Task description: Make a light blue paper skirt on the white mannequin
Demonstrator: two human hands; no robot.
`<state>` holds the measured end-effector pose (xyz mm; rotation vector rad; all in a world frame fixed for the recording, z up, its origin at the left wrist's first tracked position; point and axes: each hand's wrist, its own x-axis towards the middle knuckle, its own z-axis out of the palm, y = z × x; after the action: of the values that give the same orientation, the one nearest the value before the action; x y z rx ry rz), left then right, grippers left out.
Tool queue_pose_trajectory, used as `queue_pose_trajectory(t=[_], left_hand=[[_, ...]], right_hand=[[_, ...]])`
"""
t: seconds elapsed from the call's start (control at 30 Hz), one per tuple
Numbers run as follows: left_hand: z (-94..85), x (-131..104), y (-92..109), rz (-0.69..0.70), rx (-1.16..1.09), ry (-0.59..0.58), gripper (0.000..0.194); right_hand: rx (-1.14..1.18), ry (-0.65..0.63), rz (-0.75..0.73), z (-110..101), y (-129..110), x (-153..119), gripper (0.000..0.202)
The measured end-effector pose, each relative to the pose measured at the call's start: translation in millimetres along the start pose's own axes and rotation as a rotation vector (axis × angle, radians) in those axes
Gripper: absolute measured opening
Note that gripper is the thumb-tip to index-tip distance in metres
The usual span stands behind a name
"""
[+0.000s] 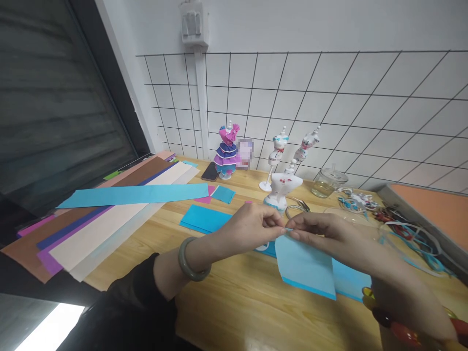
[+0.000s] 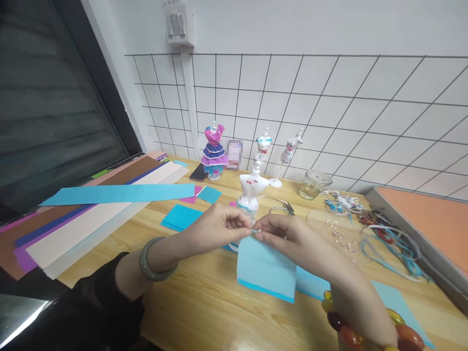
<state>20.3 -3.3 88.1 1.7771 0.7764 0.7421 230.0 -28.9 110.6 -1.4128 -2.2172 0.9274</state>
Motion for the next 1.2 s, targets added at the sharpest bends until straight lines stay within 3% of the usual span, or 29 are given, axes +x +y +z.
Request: queue_pose_trajectory(t=[0.17, 0.4, 0.47, 0.53, 0.67, 0.77, 0.93, 1.07, 1.2], left_hand=[[-3.0, 1.2, -0.1, 0.021, 0.030, 0.066, 0.015], [-20.0, 14.9, -7.5, 0.123, 0.112, 0.398, 0.032], [-22.8, 18.1, -10.2, 0.142, 0.146, 0.431, 0.039], [-24.5, 19.8, -12.7, 0.142, 0.149, 0.380, 0.048], [-25.3, 21.6, -19.5, 0.123, 0.058, 0.147, 0.069], [-21.5, 25.4, -27.5, 0.105, -0.011, 0.095, 0.075], [-12.1, 35.1, -40.5, 0.078, -0.168, 0.095, 0.062], [-9.7, 37.3, -43.1, 0.142, -0.158, 0.111, 0.043], [-10.6, 34.8, -39.4, 0.142, -0.122, 0.115, 0.036]], right_hand=[[0.062, 0.096, -0.045, 7.6, -1.4, 7.2, 0.034], [0.120, 0.257, -0.069, 8.2, -1.5, 9.5, 0.035], [0.118, 0.270, -0.075, 8.4, -1.1, 10.6, 0.037], [0.103, 0.272, -0.086, 8.7, -0.8, 12.3, 0.037], [0.036, 0.299, -0.111, 9.6, -0.2, 16.4, 0.037], [-0.009, 0.343, -0.114, 10.7, 0.8, 19.1, 0.036], [-0.046, 0.417, -0.127, 13.8, 6.8, 23.2, 0.037], [-0.103, 0.488, -0.141, 16.3, 13.6, 26.1, 0.038], [-0.127, 0.481, -0.126, 16.5, 13.9, 27.0, 0.042]])
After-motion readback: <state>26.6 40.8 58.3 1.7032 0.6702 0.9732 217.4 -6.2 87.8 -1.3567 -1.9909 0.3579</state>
